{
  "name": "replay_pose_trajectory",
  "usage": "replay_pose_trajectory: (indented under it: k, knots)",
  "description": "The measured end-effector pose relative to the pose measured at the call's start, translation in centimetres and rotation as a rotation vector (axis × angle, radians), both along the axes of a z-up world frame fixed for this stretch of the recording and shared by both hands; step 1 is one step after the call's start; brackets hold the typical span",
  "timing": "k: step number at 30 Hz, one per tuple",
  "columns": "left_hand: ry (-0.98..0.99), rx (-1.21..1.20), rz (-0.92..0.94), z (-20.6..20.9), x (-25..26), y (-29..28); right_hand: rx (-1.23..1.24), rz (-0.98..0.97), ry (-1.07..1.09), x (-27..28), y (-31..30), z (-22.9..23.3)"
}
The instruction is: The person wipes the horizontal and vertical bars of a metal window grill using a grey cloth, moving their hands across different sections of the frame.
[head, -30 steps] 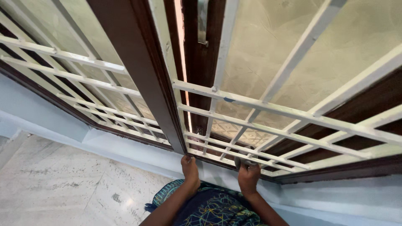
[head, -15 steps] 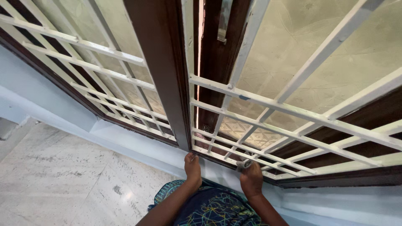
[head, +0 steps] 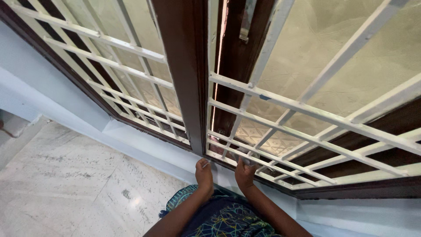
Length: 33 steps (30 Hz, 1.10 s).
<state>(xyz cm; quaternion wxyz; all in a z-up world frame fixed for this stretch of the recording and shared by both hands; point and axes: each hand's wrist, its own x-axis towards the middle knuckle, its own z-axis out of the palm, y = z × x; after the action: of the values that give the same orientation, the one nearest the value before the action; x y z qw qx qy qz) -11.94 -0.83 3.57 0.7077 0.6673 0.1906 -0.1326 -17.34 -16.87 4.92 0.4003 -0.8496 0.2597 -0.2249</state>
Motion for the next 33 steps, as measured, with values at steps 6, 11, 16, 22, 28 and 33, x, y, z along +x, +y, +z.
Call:
replay_pose_trajectory:
  k: [6,11,16,22,28,33]
  knots:
    - [0.016,-0.026,0.064,-1.6,-0.3,1.7,-0.191,0.109,-0.390,-0.6,0.5,1.1]
    - [0.037,-0.045,0.046,-0.8,-0.3,1.8,-0.093,0.094,-0.332,-1.0,1.8,5.2]
    - [0.066,-0.037,-0.011,0.9,-1.0,1.5,-0.693,0.269,-0.034,-3.2,0.4,7.1]
    - [-0.006,-0.017,0.011,-0.1,-0.7,1.2,-0.351,0.283,0.369,-5.2,1.1,8.3]
    - [-0.018,-0.073,0.044,-0.7,-0.5,1.6,-0.191,0.235,-0.216,1.3,3.0,3.9]
    - [-0.020,-0.020,0.091,-0.1,-0.4,2.6,-0.335,0.170,-0.071,4.9,3.7,0.1]
